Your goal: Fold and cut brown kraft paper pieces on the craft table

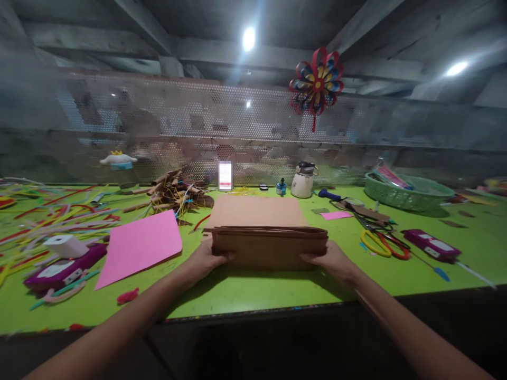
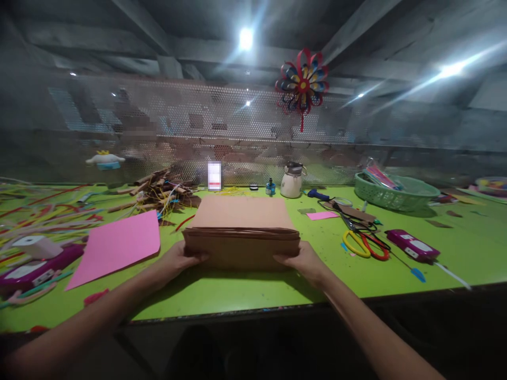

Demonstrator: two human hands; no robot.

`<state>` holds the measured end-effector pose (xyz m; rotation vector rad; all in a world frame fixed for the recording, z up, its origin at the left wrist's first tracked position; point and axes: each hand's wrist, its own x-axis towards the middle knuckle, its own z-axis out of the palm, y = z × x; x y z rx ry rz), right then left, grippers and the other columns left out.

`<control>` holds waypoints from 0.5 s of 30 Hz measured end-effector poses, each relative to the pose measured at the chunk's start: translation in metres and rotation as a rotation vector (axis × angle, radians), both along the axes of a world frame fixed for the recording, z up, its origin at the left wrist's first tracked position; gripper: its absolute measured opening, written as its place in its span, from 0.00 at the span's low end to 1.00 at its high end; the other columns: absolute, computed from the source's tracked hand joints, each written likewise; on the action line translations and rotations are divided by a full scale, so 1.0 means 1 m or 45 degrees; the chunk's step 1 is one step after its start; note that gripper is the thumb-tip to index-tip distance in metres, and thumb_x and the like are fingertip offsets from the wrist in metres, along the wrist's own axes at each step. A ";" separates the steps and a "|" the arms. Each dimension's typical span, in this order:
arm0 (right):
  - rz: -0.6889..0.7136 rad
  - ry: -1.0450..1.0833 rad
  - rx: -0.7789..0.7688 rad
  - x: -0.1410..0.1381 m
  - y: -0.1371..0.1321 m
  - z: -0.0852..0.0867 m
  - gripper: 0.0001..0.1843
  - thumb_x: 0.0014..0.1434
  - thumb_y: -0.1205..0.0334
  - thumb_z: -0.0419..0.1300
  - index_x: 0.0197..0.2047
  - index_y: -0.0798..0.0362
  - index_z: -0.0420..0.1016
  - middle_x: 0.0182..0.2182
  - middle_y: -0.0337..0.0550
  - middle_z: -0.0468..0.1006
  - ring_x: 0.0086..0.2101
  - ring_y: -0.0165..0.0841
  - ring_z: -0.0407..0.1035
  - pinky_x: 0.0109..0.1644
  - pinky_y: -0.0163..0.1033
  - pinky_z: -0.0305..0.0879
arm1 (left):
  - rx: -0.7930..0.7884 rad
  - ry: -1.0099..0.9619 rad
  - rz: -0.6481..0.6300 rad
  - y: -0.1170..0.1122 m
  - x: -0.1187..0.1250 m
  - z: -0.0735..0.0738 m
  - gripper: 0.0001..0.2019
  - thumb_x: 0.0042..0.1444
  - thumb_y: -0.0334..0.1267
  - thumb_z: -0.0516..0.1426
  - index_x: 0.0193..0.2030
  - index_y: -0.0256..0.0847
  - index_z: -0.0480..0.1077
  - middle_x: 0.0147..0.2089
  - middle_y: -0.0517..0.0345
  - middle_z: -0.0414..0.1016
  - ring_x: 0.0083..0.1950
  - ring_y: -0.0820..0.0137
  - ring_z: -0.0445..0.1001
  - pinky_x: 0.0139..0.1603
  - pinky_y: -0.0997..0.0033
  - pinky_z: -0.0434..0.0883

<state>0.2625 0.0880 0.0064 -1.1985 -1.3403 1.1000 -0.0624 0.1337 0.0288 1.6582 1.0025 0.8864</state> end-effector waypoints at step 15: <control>0.032 0.052 0.196 -0.010 0.004 0.007 0.25 0.39 0.59 0.74 0.43 0.53 0.79 0.42 0.46 0.81 0.44 0.46 0.74 0.50 0.52 0.71 | 0.063 0.072 -0.080 -0.008 -0.008 0.000 0.19 0.50 0.46 0.62 0.45 0.36 0.75 0.46 0.50 0.78 0.47 0.57 0.74 0.50 0.61 0.72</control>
